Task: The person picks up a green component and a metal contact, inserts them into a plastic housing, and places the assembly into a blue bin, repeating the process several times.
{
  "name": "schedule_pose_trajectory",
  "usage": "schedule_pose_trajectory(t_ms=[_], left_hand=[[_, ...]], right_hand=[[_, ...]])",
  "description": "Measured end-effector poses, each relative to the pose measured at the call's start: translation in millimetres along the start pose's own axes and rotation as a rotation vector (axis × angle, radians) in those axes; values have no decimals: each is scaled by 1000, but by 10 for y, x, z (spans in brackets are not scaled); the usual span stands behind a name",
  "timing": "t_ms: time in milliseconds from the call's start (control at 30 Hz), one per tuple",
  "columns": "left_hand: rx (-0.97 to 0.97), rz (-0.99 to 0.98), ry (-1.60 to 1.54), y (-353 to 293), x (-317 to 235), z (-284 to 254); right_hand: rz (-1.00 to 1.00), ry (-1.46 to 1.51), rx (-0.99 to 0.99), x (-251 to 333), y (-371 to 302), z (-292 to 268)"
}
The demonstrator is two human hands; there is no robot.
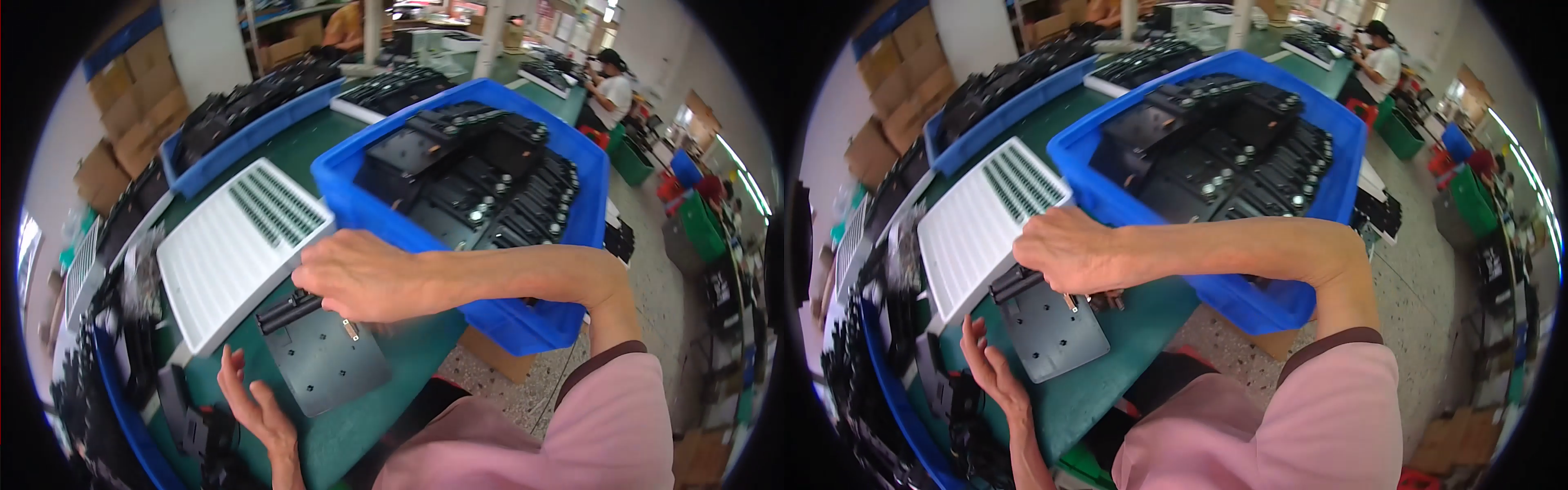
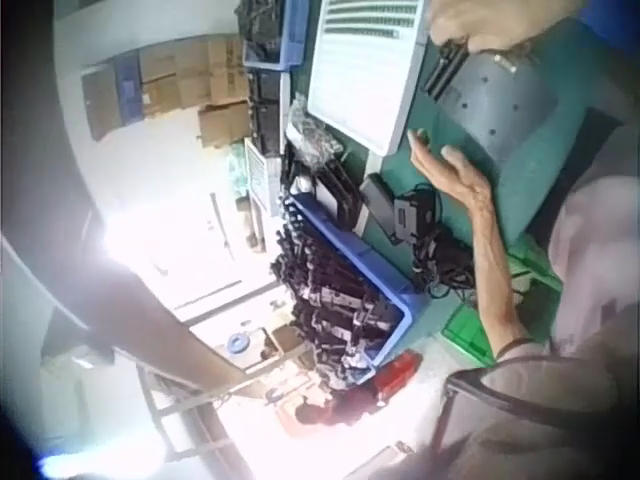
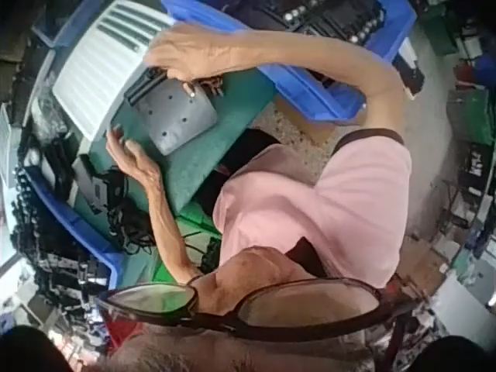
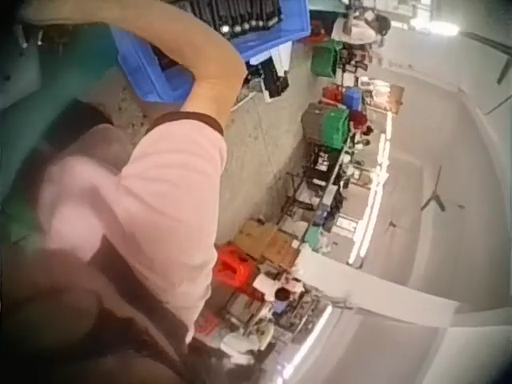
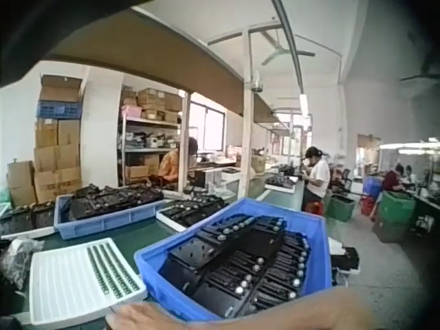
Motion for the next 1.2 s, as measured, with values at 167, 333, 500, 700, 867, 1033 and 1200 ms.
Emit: schedule_pose_trajectory(t_ms=[167, 333, 500, 700, 867, 1033, 1200], left_hand=[[17, -61, -35, -32, 35, -20], [1, -74, -48, -40, 173, -48], [8, -61, -35, -28, 175, -20], [27, -106, -34, -19, 141, -13], [40, -118, -41, -22, 147, -5], [38, -132, -46, -29, 108, -8], [43, -180, -43, -32, 77, 8]], right_hand=[[325, -76, -86, -385, -512, -931], [711, -274, -241, -1021, -1242, -1605], [870, -485, -263, -1967, -2068, -1621], [1169, -557, -166, -2275, -2348, -1263], [1204, -579, -116, -2432, -2273, -1107], [1211, -565, -110, -2434, -2084, -1034], [1243, -543, -88, -2509, -2023, -998]])
Point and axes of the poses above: each hand's wrist, its own y-axis towards the middle knuckle, its own z-axis out of the palm, x = y × z, the point moved 1 cm from there along y, towards the middle knuckle, and after that the axes turned 7 degrees about -y, right-handed, at the moved point
